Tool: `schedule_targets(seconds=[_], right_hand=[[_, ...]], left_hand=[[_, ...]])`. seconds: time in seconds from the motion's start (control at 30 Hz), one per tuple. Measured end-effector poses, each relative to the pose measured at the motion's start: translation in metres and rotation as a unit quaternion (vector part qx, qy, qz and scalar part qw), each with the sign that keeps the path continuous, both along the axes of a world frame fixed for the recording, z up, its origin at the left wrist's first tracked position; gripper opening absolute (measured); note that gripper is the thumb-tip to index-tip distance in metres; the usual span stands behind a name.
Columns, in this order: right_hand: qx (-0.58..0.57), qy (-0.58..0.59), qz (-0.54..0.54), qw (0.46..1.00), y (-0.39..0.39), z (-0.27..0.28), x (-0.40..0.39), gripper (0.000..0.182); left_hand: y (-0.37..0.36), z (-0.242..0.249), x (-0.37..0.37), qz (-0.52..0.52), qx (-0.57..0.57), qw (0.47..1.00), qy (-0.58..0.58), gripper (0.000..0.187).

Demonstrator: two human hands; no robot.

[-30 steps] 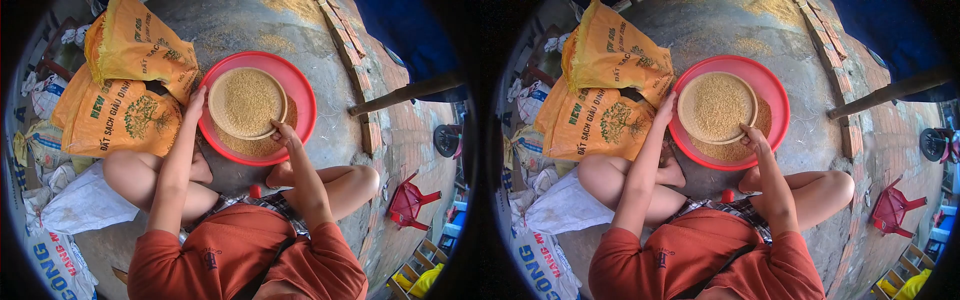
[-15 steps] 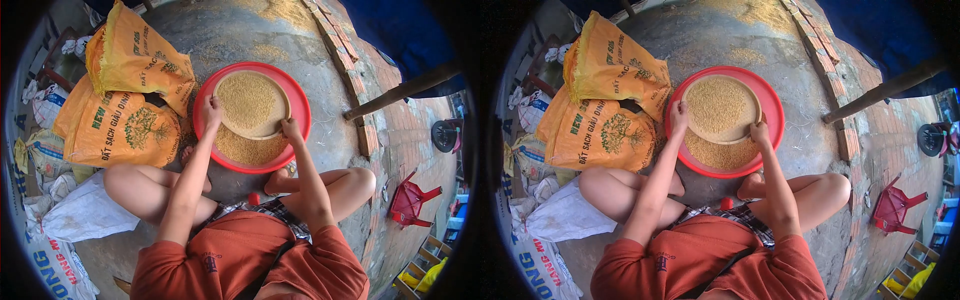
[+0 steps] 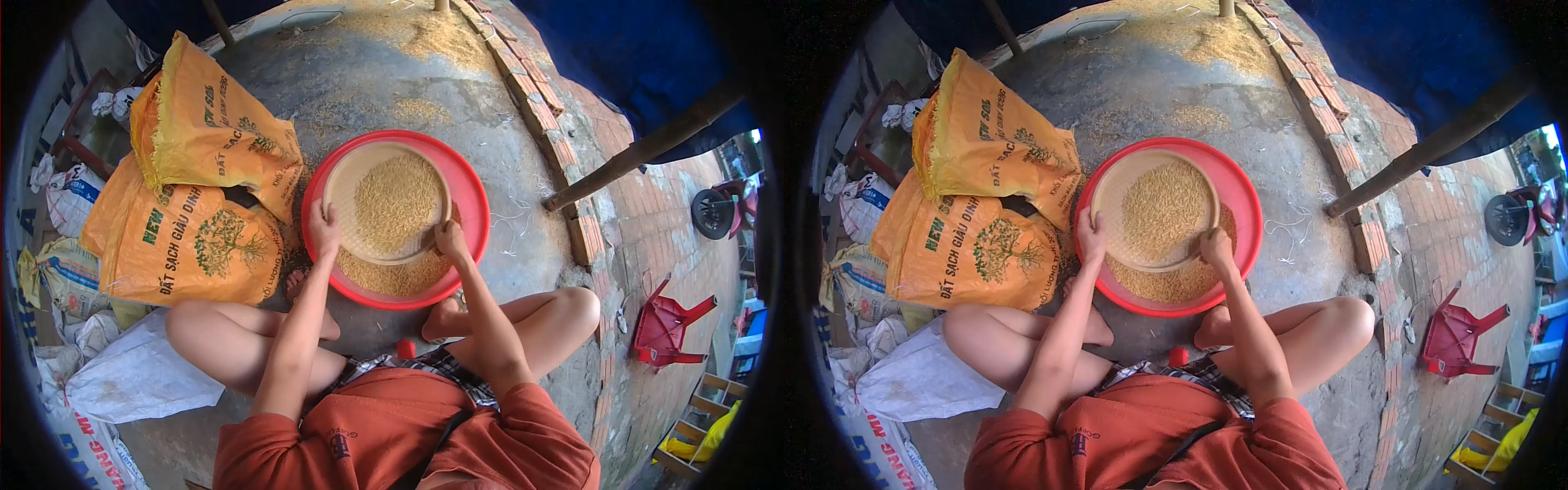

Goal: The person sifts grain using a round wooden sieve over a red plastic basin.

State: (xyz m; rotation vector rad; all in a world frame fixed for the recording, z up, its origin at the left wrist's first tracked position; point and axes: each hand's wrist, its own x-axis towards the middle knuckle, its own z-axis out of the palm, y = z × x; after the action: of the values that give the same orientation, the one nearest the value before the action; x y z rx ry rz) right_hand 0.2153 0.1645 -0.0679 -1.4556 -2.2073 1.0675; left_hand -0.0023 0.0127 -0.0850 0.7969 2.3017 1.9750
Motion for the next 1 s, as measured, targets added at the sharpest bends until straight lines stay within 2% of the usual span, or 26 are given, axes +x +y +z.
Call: schedule_targets(seconds=[0.03, 0.1, 0.13, 0.17, 0.23, 0.27, 0.33, 0.47, 0.57, 0.6, 0.63, 0.67, 0.83, 0.9, 1.0], right_hand=[[0.003, -0.001, 0.000, 1.000, 0.000, 0.008, -0.001, 0.030], [-0.029, 0.083, 0.013, 0.996, -0.011, 0.031, -0.007, 0.031], [0.045, 0.084, 0.031, 0.995, -0.010, 0.027, -0.009, 0.030], [0.046, 0.085, 0.030, 0.995, -0.009, 0.023, -0.008, 0.030], [0.002, 0.039, -0.012, 0.999, -0.016, 0.042, -0.005, 0.031], [0.003, 0.037, -0.016, 0.999, -0.015, 0.035, -0.002, 0.031], [0.097, 0.007, 0.008, 0.995, -0.015, 0.027, 0.000, 0.032], [0.013, 0.011, 0.003, 1.000, -0.022, 0.043, -0.004, 0.031], [0.067, 0.042, 0.023, 0.997, -0.024, 0.052, -0.010, 0.027], [0.086, 0.092, 0.031, 0.992, -0.027, 0.061, -0.012, 0.027], [0.105, 0.142, 0.039, 0.983, -0.027, 0.066, -0.014, 0.027], [0.104, 0.142, 0.040, 0.983, -0.023, 0.064, -0.013, 0.027], [0.047, -0.001, 0.008, 0.999, -0.006, 0.031, 0.004, 0.027], [0.081, -0.010, 0.017, 0.997, -0.006, 0.012, 0.005, 0.025], [0.119, 0.003, 0.005, 0.993, -0.009, 0.007, 0.002, 0.025]], left_hand=[[-0.002, -0.008, -0.004, 0.000, 0.003, 1.000, -0.001, 0.022], [-0.015, -0.020, -0.004, 0.017, -0.078, 0.991, -0.103, 0.022], [-0.017, -0.029, -0.003, 0.014, -0.089, 0.988, -0.124, 0.025], [-0.016, -0.037, -0.004, 0.013, -0.088, 0.988, -0.122, 0.025], [-0.011, -0.047, 0.002, 0.041, -0.163, 0.964, -0.207, 0.030], [-0.011, -0.063, -0.001, 0.035, -0.155, 0.967, -0.197, 0.033], [-0.010, -0.051, 0.004, 0.039, -0.164, 0.966, -0.198, 0.032], [-0.012, -0.042, 0.003, 0.057, -0.152, 0.968, -0.189, 0.031], [-0.014, -0.047, -0.002, 0.036, -0.151, 0.969, -0.192, 0.030], [-0.015, -0.049, -0.001, 0.037, -0.153, 0.968, -0.194, 0.030], [-0.015, -0.051, 0.000, 0.017, -0.123, 0.970, -0.210, 0.028], [-0.014, -0.052, 0.000, -0.003, -0.091, 0.970, -0.224, 0.026], [0.001, -0.024, 0.004, 0.011, -0.082, 0.984, -0.160, 0.019], [0.000, -0.005, 0.007, 0.024, -0.081, 0.996, -0.028, 0.020], [0.003, 0.024, 0.007, 0.005, -0.033, 0.999, -0.017, 0.023]])
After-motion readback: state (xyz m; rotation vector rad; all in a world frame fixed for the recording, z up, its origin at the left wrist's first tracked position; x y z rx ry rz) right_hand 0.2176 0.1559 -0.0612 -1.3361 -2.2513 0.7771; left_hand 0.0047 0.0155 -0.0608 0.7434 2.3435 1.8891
